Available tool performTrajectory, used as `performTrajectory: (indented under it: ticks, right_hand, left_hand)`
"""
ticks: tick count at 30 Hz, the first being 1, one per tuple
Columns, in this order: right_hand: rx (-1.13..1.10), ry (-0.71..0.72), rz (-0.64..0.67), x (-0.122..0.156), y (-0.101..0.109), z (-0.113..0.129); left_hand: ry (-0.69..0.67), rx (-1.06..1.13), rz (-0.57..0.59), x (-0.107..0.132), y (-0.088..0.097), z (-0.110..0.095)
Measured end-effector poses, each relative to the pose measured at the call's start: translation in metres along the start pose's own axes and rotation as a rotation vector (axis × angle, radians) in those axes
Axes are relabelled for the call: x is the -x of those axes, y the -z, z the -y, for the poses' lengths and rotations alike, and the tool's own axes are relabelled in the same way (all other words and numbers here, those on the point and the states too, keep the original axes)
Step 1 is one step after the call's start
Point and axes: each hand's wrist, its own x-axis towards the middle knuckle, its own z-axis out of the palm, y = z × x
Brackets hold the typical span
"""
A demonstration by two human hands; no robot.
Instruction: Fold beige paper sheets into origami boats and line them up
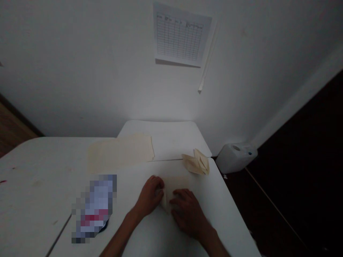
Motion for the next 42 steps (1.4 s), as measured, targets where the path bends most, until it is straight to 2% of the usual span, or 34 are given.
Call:
performTrajectory:
  ticks: [11,23,30,42]
  right_hand:
    - [-0.085,-0.069,-0.115,0.004,-0.014,0.004]
    - [-0.13,-0.084,-0.209,0.005,-0.025,0.003]
    - [-0.126,-0.08,-0.169,0.004,-0.02,0.007]
    - [0.003,-0.132,0.013,-0.006,-0.002,0.015]
  left_hand:
    - [0.033,-0.018,-0.01,-0.001,0.001,-0.003]
    - [0.045,-0.157,0.028,-0.007,-0.004,-0.006]
    - [0.03,-0.221,0.035,-0.01,-0.008,-0.007]
    - [0.018,-0.234,0.008,-0.009,-0.011,-0.004]
